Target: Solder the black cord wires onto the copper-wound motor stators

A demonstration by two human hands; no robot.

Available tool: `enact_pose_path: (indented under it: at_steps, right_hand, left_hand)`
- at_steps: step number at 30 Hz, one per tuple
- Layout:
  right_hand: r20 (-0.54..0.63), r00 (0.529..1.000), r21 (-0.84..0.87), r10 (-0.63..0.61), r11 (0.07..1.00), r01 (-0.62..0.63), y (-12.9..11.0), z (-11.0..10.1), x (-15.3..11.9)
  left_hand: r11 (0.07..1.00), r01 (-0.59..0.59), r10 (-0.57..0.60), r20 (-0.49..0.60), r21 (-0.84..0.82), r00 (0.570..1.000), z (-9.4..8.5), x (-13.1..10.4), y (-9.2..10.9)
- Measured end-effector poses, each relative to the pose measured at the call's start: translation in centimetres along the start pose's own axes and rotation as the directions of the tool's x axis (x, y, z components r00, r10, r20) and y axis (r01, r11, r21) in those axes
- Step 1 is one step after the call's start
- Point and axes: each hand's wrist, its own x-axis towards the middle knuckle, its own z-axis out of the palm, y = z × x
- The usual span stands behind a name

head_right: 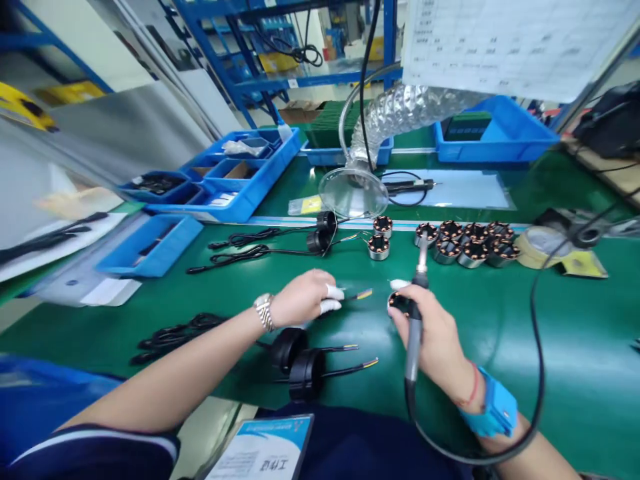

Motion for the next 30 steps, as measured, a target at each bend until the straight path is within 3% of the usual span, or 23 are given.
enact_pose_path:
  at_steps: [3, 8, 15, 19, 23, 25, 30]
  right_hand:
    - [0.121, 0.99, 0.051, -0.077, 0.996, 0.072, -1.2, 0.1, 0.5]
    - [0.265, 0.956, 0.037, -0.127, 0.992, 0.122, -2.4, 0.3, 0.6]
    - [0.265, 0.959, 0.102, -0.1, 0.992, 0.075, -2.9, 0.4, 0.2]
    - [0.256, 0.966, 0.175, -0.028, 0.984, -0.018, -3.2, 0.5, 0.1]
    - [0.258, 0.961, 0.215, 0.095, 0.965, -0.153, -3.4, 0.7, 0.1]
    - [0.215, 0.965, 0.251, 0.15, 0.946, -0.203, -3.4, 1.0, 0.1]
    - [0.146, 0.945, 0.325, 0.294, 0.887, -0.327, -2.9, 1.7, -0.3]
  left_hand:
    - [0.996, -0.088, 0.088, -0.027, -0.018, 0.996, 1.6, -0.3, 2.1]
    - [0.988, -0.134, 0.125, -0.102, -0.078, 0.987, 1.6, -1.3, 2.8]
    - [0.968, -0.127, 0.11, -0.091, -0.218, 0.99, 1.8, -2.0, 2.5]
    - [0.856, -0.161, 0.116, -0.122, -0.492, 0.986, 1.0, -1.9, 2.5]
    - [0.785, -0.024, -0.049, -0.1, -0.619, 0.994, 0.1, -0.6, 3.3]
    - [0.741, 0.019, -0.062, -0.039, -0.671, 0.997, 0.1, 0.2, 3.9]
    - [0.486, 0.042, 0.003, 0.05, -0.873, 0.999, 1.0, 1.0, 4.3]
